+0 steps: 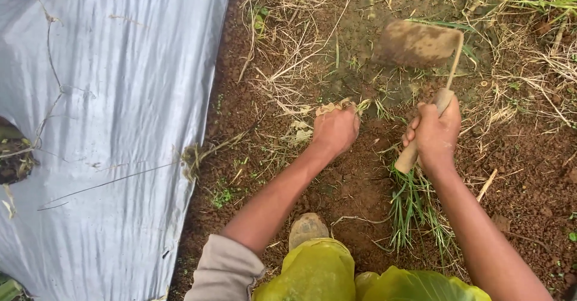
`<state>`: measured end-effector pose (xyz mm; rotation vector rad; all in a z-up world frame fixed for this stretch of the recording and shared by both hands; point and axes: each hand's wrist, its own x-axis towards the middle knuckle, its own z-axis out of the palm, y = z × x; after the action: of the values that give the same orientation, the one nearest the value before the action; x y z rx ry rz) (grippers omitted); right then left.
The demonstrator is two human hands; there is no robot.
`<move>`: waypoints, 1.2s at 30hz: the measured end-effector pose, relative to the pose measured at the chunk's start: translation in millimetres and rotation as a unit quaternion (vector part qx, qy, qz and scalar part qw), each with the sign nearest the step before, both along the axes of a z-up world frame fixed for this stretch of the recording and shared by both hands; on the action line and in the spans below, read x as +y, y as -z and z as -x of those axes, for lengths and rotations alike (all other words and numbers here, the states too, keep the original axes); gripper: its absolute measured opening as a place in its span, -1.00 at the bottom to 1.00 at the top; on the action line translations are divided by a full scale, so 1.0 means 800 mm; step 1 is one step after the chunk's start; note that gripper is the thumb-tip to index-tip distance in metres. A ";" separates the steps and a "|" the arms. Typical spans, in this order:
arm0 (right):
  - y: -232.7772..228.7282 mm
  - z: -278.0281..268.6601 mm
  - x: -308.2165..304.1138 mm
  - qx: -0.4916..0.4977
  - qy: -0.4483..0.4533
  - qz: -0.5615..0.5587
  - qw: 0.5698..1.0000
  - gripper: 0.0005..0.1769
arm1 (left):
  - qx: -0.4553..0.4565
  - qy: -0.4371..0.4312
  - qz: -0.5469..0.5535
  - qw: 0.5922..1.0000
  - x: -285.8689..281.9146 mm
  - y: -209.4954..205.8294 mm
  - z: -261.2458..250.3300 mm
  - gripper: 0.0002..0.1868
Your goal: The person uses a hand hoe to loosen the soil and remove weeds from the ground next to a plastic-covered garden bed. They gather the uprooted weeds by hand and walk along the bed to clear the area.
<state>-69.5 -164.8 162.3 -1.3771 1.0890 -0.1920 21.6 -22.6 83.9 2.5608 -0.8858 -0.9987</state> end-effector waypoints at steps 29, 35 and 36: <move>0.022 0.047 -0.048 0.029 -0.094 0.048 0.994 -0.79 | -0.114 0.036 0.171 0.978 -0.009 0.012 0.037 -0.43; -0.003 0.082 -0.015 0.099 -0.125 -0.011 0.987 -0.81 | -0.085 0.120 0.151 0.978 -0.014 -0.014 0.048 -0.29; -0.003 0.086 -0.012 0.115 -0.136 -0.032 0.984 -0.81 | -0.077 0.152 0.132 0.977 -0.016 -0.010 0.048 -0.29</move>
<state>-138.1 -174.0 165.0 -1.4990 1.0728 0.2042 -16.8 -35.6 91.6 2.3442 -1.3836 -0.7024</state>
